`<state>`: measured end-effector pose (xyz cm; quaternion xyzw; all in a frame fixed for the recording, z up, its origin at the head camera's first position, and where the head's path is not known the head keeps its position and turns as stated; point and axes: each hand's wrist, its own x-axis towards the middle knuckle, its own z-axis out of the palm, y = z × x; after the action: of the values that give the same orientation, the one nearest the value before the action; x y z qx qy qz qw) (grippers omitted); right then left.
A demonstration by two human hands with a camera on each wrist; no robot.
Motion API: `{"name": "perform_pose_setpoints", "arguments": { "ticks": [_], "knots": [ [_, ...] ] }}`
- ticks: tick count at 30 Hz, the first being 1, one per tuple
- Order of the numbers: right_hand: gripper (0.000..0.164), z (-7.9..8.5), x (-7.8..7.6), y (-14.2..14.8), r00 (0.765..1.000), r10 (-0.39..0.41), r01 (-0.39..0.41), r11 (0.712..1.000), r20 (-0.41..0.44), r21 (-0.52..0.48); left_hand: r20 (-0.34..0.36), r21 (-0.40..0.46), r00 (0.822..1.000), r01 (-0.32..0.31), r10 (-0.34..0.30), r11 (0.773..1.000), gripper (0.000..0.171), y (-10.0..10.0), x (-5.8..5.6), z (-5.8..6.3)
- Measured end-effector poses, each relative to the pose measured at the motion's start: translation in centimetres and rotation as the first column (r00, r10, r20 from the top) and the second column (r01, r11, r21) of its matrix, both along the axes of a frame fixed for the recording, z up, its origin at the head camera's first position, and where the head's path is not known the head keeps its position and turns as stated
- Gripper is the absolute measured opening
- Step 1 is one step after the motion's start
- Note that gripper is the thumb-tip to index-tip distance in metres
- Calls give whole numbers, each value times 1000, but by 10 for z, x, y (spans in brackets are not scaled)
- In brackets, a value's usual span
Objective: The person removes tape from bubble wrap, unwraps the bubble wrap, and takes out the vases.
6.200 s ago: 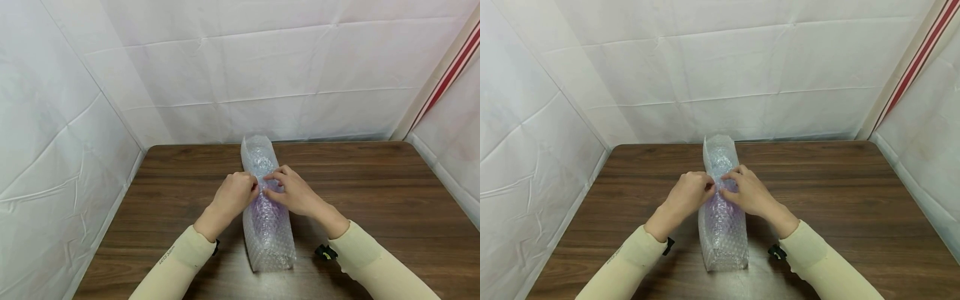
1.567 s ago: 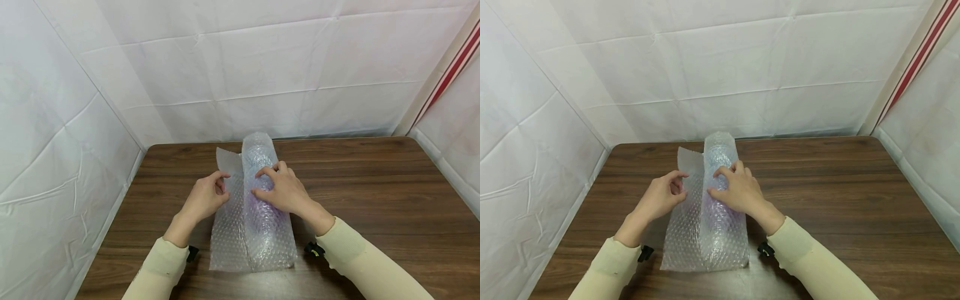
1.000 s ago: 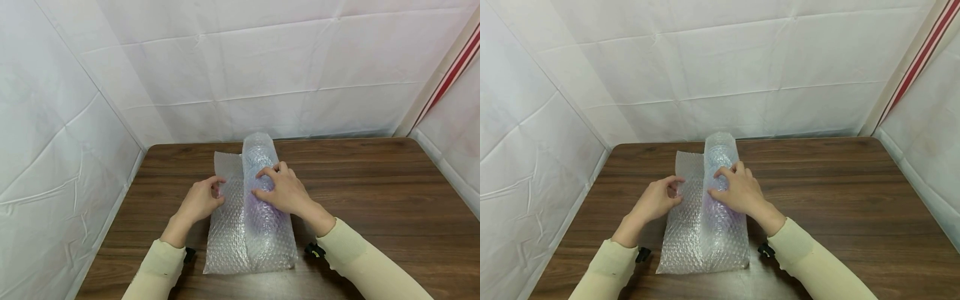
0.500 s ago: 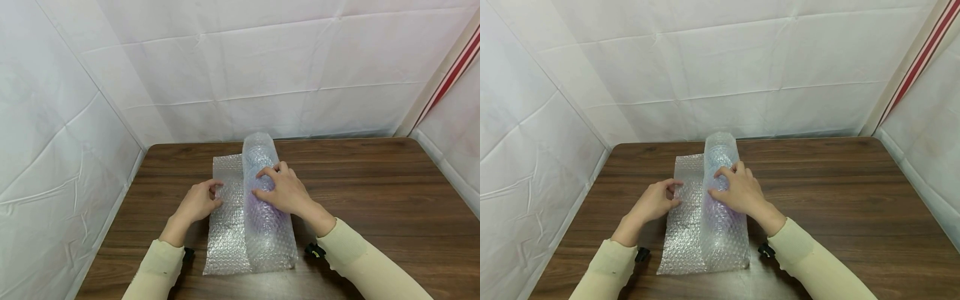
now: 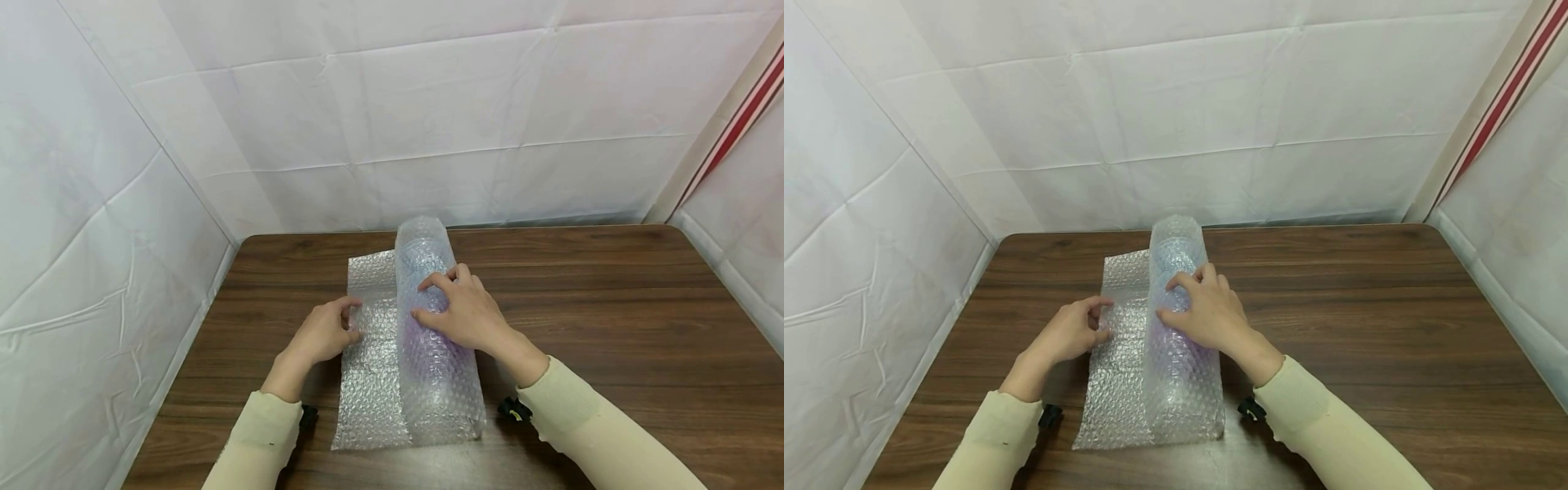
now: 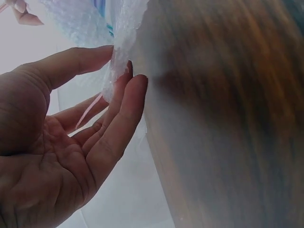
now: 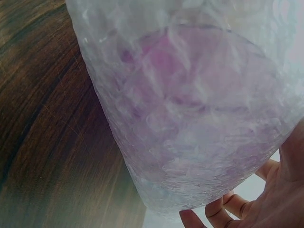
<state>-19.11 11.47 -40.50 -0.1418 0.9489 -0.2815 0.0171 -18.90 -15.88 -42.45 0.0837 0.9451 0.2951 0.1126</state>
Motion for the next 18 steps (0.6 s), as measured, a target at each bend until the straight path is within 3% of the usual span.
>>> {"name": "perform_pose_setpoints", "arguments": {
  "ticks": [18],
  "knots": [
    [40, 1, 1, 0, 1000, 0, 0, 1000, -7, 4, 52, -32, 999, 0, 2, 1000, 60, 0, -3, -6]
  ]
}}
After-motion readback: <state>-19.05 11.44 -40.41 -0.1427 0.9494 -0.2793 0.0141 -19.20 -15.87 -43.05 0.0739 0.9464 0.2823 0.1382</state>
